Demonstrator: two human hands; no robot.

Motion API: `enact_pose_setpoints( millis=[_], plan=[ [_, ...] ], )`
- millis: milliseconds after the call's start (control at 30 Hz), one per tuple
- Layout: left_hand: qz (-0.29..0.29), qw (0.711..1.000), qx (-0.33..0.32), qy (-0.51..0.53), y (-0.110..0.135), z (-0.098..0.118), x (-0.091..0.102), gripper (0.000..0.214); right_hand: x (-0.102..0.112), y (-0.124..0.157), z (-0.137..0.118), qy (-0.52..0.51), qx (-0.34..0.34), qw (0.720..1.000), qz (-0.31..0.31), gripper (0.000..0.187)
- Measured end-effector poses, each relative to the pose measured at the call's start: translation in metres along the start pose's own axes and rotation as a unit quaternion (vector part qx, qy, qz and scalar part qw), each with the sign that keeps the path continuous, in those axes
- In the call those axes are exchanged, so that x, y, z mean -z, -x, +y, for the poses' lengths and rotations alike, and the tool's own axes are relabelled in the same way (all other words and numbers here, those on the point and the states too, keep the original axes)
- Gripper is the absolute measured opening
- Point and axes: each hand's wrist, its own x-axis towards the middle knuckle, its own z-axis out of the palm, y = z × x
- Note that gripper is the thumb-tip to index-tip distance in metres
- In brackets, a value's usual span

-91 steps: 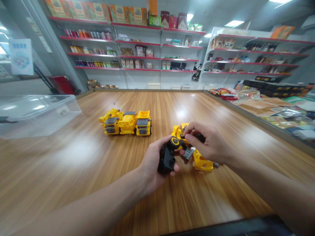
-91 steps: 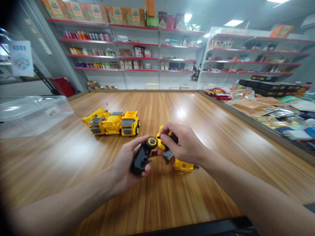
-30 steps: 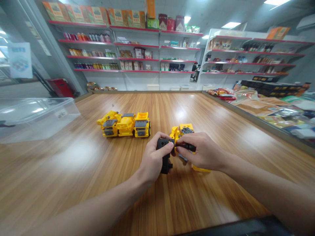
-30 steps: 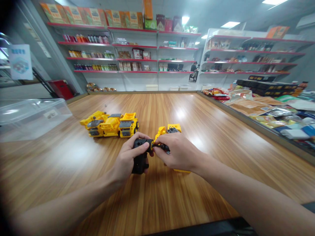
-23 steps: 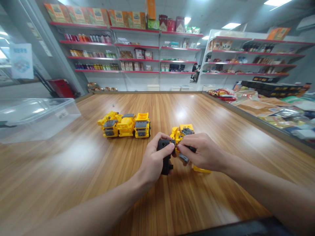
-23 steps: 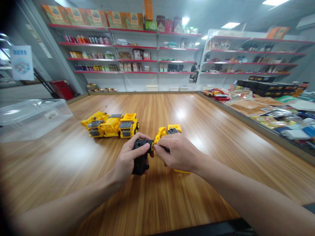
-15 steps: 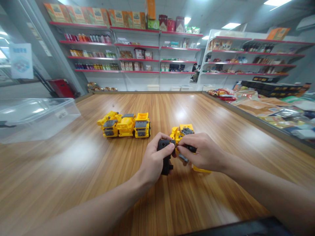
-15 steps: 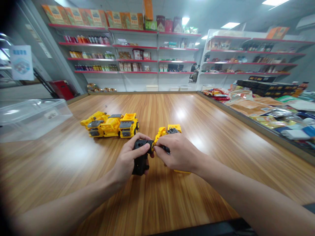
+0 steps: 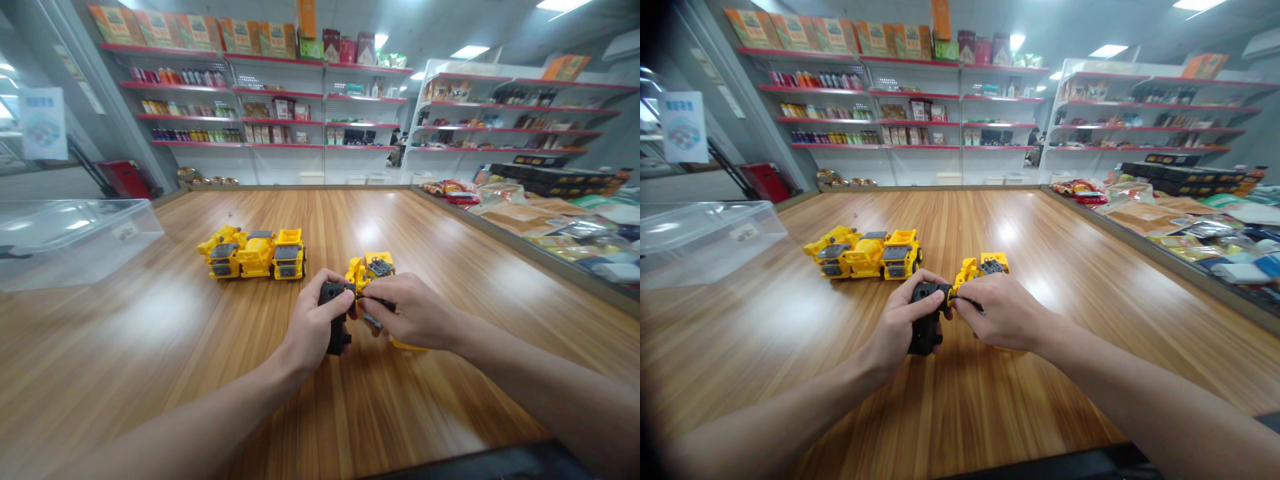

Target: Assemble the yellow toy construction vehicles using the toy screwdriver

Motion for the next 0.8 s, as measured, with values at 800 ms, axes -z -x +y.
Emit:
enact_pose_setpoints(
  millis=[800],
  plan=[
    [0.051, 0.996, -0.072, 0.01, -0.011, -0.002, 0.005, 0.028, 0.018, -0.026, 0.024, -0.164, -0.207, 0.96, -0.091, 0.025]
  ],
)
